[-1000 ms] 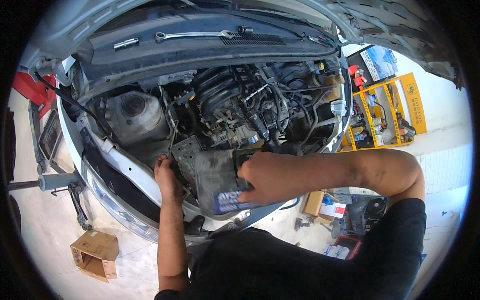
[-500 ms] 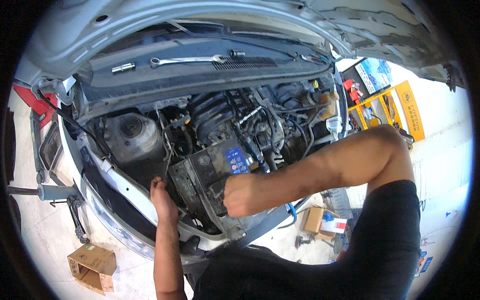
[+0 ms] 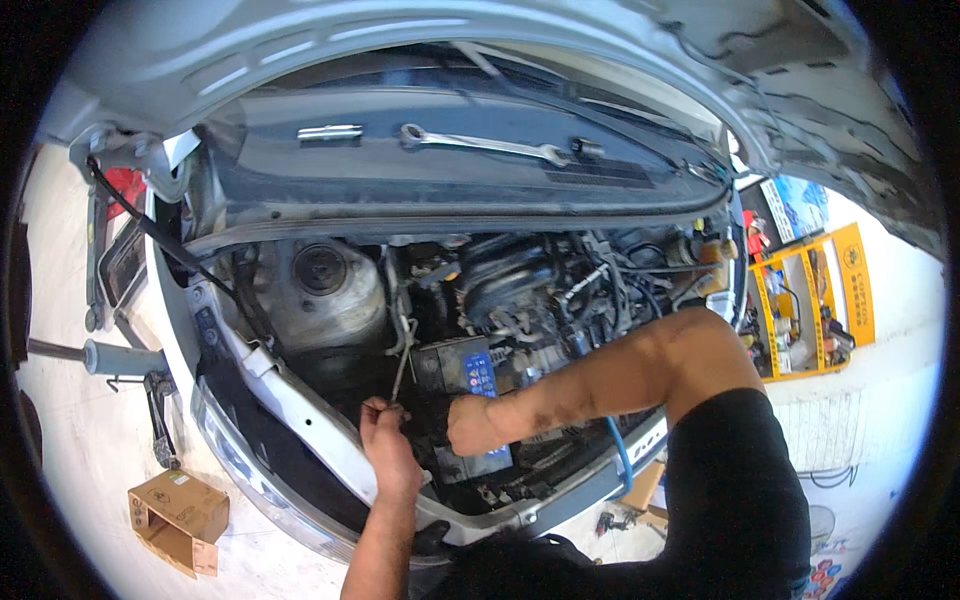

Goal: The person walks through a garage, plugs a power bank into a wall socket, then returns to a white car with its hood open. They use a ratchet to loosen and remove bolts from the engine area, handling engine components and tools.

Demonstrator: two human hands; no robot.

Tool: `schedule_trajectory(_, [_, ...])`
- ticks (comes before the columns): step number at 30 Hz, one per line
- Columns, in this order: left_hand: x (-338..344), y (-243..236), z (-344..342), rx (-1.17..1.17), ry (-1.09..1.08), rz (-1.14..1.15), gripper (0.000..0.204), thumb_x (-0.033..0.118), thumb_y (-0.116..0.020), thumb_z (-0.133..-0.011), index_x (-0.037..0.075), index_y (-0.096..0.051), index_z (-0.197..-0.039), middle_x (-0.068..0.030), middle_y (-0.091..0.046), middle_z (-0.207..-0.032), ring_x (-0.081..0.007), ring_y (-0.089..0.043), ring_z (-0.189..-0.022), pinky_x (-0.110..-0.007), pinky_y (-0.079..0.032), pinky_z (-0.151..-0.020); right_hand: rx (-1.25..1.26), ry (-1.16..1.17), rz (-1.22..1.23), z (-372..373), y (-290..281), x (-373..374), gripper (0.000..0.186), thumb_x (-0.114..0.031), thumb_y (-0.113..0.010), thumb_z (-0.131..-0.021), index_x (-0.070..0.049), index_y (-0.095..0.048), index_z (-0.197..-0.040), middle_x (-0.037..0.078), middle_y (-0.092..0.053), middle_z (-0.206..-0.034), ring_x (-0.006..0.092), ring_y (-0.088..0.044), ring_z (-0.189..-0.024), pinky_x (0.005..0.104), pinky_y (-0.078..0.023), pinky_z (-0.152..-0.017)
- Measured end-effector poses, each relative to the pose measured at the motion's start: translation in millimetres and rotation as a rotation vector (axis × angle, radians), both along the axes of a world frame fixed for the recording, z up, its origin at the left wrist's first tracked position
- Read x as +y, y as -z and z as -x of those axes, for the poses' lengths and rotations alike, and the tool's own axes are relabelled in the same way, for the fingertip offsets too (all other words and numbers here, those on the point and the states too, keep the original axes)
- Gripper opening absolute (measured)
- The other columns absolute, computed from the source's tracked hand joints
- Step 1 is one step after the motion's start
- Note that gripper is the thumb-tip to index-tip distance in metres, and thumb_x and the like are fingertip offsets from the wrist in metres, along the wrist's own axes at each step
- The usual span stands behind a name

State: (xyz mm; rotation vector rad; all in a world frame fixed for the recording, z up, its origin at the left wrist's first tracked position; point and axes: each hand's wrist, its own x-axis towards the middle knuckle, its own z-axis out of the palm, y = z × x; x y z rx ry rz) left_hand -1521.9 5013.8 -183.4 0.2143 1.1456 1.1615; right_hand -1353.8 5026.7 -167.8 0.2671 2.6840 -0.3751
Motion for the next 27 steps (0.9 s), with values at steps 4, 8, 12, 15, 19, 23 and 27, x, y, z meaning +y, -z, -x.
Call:
schedule_trajectory(4, [1, -7, 0, -0.052, 0.0, 0.049, 0.012, 0.002, -0.052, -0.09, 0.011, -0.046, -0.096, -0.0002, -0.047, -0.086, -0.0099, -0.044, -0.079, -0.024, -0.036, -0.073, -0.078, -0.011, 0.062, 18, -4, -3, 0.008, -0.019, -0.068, -0.068, -0.013, -0.073, -0.067, 0.004, -0.07, -0.07, 0.0257, -0.07, -0.071, 0.0397, -0.052, -0.061])
schedule_trajectory(8, [0, -8, -1, 0.005, 0.037, 0.018, 0.014, 0.001, -0.052, -0.09, 0.011, -0.045, -0.095, 0.0027, -0.042, -0.087, -0.0069, -0.037, -0.078, -0.022, -0.033, -0.07, -0.135, -0.036, 0.004, 23, 13, -17, 0.008, -0.017, -0.067, -0.074, -0.013, -0.074, -0.073, 0.003, -0.073, -0.079, 0.024, -0.072, -0.076, 0.0403, -0.054, -0.059])
schedule_trajectory(12, [2, -6, 0, -0.042, 0.004, 0.022, 0.013, 0.0, -0.053, -0.086, 0.011, -0.046, -0.092, 0.0005, -0.046, -0.086, -0.0112, -0.043, -0.081, -0.025, -0.036, -0.077, -0.058, -0.068, 0.033, 13, 17, -1, 0.008, -0.019, -0.067, -0.071, -0.013, -0.073, -0.069, 0.003, -0.071, -0.074, 0.0249, -0.07, -0.073, 0.041, -0.052, -0.056])
schedule_trajectory(15, [3, -13, 0, 0.002, 0.042, 0.044, 0.013, 0.0, -0.053, -0.086, 0.01, -0.046, -0.09, 0.0004, -0.046, -0.086, -0.0111, -0.043, -0.081, -0.025, -0.036, -0.076, 0.031, -0.035, 0.016, 2, 47, -3, 0.008, -0.02, -0.067, -0.07, -0.014, -0.072, -0.067, 0.004, -0.069, -0.071, 0.0257, -0.07, -0.07, 0.0416, -0.052, -0.054])
schedule_trajectory(19, [2, -10, 1, 0.043, 0.053, -0.006, 0.012, 0.001, -0.053, -0.088, 0.01, -0.045, -0.089, 0.0007, -0.045, -0.085, -0.01, -0.041, -0.08, -0.025, -0.036, -0.073, 0.065, -0.067, 0.012, -12, 71, 1, 0.006, -0.018, -0.066, -0.069, -0.015, -0.07, -0.066, 0.004, -0.069, -0.072, 0.0268, -0.069, -0.069, 0.0423, -0.053, -0.054])
schedule_trajectory(23, [2, -5, 0, 0.014, 0.045, -0.016, 0.011, 0.001, -0.052, -0.09, 0.009, -0.045, -0.091, 0.0016, -0.043, -0.085, -0.0078, -0.038, -0.078, -0.023, -0.034, -0.07, 0.118, -0.015, 0.003, -13, 66, 1, 0.008, -0.017, -0.066, -0.07, -0.015, -0.066, -0.062, 0.003, -0.067, -0.071, 0.0264, -0.068, -0.07, 0.0431, -0.051, -0.054])
schedule_trajectory(27, [2, -4, 0, -0.012, 0.037, -0.009, 0.013, 0.0, -0.052, -0.088, 0.01, -0.045, -0.092, 0.0013, -0.045, -0.084, -0.009, -0.041, -0.078, -0.024, -0.035, -0.071, 0.124, 0.049, -0.009, -17, 83, -14, 0.007, -0.018, -0.065, -0.07, -0.014, -0.068, -0.064, 0.003, -0.068, -0.071, 0.0277, -0.067, -0.069, 0.0437, -0.05, -0.055])
